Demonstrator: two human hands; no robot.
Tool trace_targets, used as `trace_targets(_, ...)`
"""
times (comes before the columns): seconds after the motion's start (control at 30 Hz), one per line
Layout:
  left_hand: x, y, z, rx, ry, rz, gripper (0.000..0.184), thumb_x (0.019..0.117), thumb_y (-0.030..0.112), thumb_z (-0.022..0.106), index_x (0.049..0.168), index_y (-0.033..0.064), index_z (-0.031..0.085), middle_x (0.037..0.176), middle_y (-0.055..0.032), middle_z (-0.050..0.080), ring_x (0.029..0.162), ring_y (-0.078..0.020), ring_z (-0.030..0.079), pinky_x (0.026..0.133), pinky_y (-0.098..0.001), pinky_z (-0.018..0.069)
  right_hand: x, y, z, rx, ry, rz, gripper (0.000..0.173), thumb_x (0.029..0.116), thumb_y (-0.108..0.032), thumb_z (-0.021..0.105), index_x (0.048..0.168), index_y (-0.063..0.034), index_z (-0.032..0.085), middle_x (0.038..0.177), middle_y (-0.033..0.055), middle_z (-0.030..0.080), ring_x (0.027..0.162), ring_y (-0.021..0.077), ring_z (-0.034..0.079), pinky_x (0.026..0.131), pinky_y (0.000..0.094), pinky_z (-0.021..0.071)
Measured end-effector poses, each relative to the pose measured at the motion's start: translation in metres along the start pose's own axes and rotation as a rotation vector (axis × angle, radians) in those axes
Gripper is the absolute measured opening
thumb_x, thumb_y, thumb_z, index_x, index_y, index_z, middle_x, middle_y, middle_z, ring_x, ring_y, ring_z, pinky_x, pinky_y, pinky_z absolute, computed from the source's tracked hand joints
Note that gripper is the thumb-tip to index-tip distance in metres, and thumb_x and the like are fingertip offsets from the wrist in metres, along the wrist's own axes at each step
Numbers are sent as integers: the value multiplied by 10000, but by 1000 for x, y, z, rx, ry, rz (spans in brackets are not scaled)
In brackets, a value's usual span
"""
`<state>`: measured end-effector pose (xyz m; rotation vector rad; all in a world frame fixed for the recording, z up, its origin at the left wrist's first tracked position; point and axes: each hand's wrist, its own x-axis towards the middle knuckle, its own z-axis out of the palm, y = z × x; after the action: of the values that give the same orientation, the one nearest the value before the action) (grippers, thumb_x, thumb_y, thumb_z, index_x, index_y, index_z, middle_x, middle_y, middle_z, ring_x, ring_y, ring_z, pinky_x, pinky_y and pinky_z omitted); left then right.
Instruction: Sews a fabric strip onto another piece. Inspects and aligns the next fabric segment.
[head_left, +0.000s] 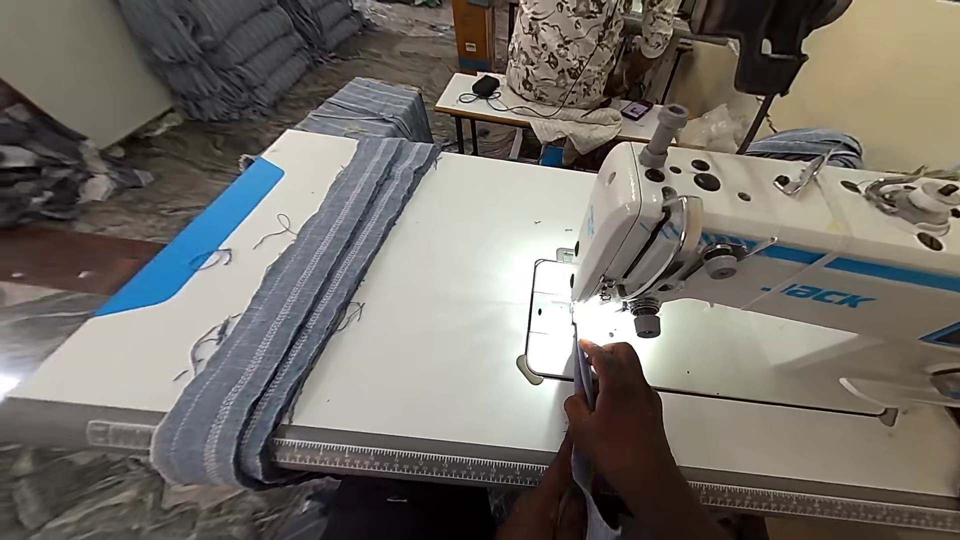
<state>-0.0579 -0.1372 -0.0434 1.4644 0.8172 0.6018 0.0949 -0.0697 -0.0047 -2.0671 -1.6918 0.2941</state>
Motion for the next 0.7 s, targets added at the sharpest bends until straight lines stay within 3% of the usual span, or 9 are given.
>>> trace_targets(0.07, 0, 0, -1, 9, -9, -7, 620, 1075, 81, 453, 1603, -60, 161, 1565, -163, 452, 1328, -100, 564, 1107, -294, 486, 0, 0, 1, -16, 3, -9, 582, 795, -143, 763, 1365, -92, 653, 1131, 73, 595, 838, 175, 630, 672, 348, 560)
trace_targets(0.13, -1, 2, 0, 19, 27, -23, 609, 1062, 81, 457, 1595, -61, 200, 1455, -173, 562, 1229, -109, 631, 1049, -311, 521, -1, 0, 1, -15, 5, -6, 588, 790, -144, 764, 1366, -97, 653, 1134, 68, 593, 845, 173, 631, 674, 346, 559)
trace_targets(0.23, -1, -3, 0, -4, 11, 29, 603, 1077, 86, 446, 1597, -66, 183, 1552, -161, 470, 1350, -100, 545, 1139, -300, 460, -2, 1, 1, -3, 10, -2, 591, 787, -144, 761, 1367, -99, 652, 1134, 68, 590, 852, 173, 625, 680, 347, 559)
trace_targets(0.4, 0, -1, 0, -8, 7, 20, 608, 1075, 70, 446, 1596, -77, 168, 1607, -169, 392, 1405, -99, 489, 1164, -285, 427, -2, 0, 1, -9, 4, -1, 592, 788, -150, 761, 1367, -99, 650, 1134, 68, 597, 886, 182, 632, 700, 356, 559)
trace_targets(0.7, -2, 0, 0, 33, 16, -30, 623, 1072, 100, 463, 1608, -42, 179, 1544, -158, 483, 1310, -109, 584, 1097, -314, 497, -1, 1, 0, 7, 8, -20, 575, 790, -130, 759, 1355, -98, 657, 1124, 65, 596, 866, 170, 632, 675, 344, 564)
